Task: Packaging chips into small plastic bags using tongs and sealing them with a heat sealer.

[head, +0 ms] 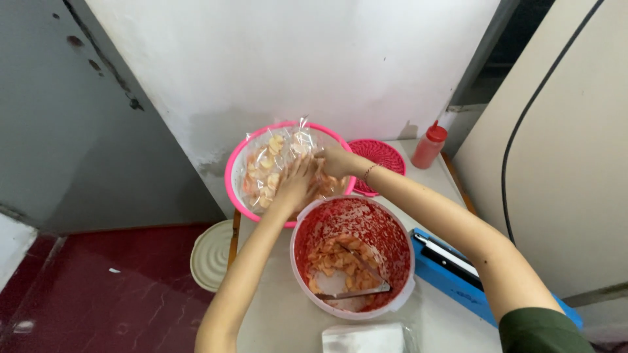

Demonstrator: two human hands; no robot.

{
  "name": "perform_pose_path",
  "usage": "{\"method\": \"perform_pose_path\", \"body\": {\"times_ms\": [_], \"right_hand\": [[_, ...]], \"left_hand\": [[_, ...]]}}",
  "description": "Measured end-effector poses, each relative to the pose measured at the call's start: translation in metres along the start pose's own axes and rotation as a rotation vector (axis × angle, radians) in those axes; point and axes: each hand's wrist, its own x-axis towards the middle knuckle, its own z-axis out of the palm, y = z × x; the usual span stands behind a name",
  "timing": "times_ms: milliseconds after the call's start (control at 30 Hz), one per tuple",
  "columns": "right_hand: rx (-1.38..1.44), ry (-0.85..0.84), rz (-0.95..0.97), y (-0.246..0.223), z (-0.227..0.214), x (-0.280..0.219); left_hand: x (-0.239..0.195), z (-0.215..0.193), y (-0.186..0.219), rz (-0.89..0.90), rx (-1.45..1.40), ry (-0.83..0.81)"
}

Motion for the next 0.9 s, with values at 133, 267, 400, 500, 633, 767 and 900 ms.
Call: {"method": "perform_pose_path", "body": {"times_ms": [133, 267, 400, 500, 633, 767, 900], "right_hand": [[-0.120, -0.137, -0.043, -0.008, -0.002, -0.005], [-0.004, -0.193, -0.001, 0.012, 0.003, 0.007], [-0.073, -0.244, -0.054, 0.032, 0.015, 0.025], [0.083, -0.215, 0.000, 0.038, 0.024, 0.035], [-0.067, -0.146, -0.102, 0.035, 0.010, 0.016], [-0.169, 0.052, -0.188, 0.008, -0.020, -0.018], [-0.163, 0.323, -0.367, -0.032, -0.060, -0.079]], "left_hand": [[-0.004, 0.011, -0.007, -0.006, -0.040, -0.010], [0.004, 0.030, -0.016, -0.010, 0.010, -0.021], [0.013, 0.054, -0.026, -0.021, 0.103, 0.016], [0.013, 0.058, -0.029, -0.008, 0.096, 0.026], [0.012, 0.028, -0.023, 0.004, 0.113, 0.039], [-0.001, -0.036, 0.002, 0.058, -0.076, 0.132], [-0.014, -0.072, 0.023, 0.086, -0.221, 0.328]]}}
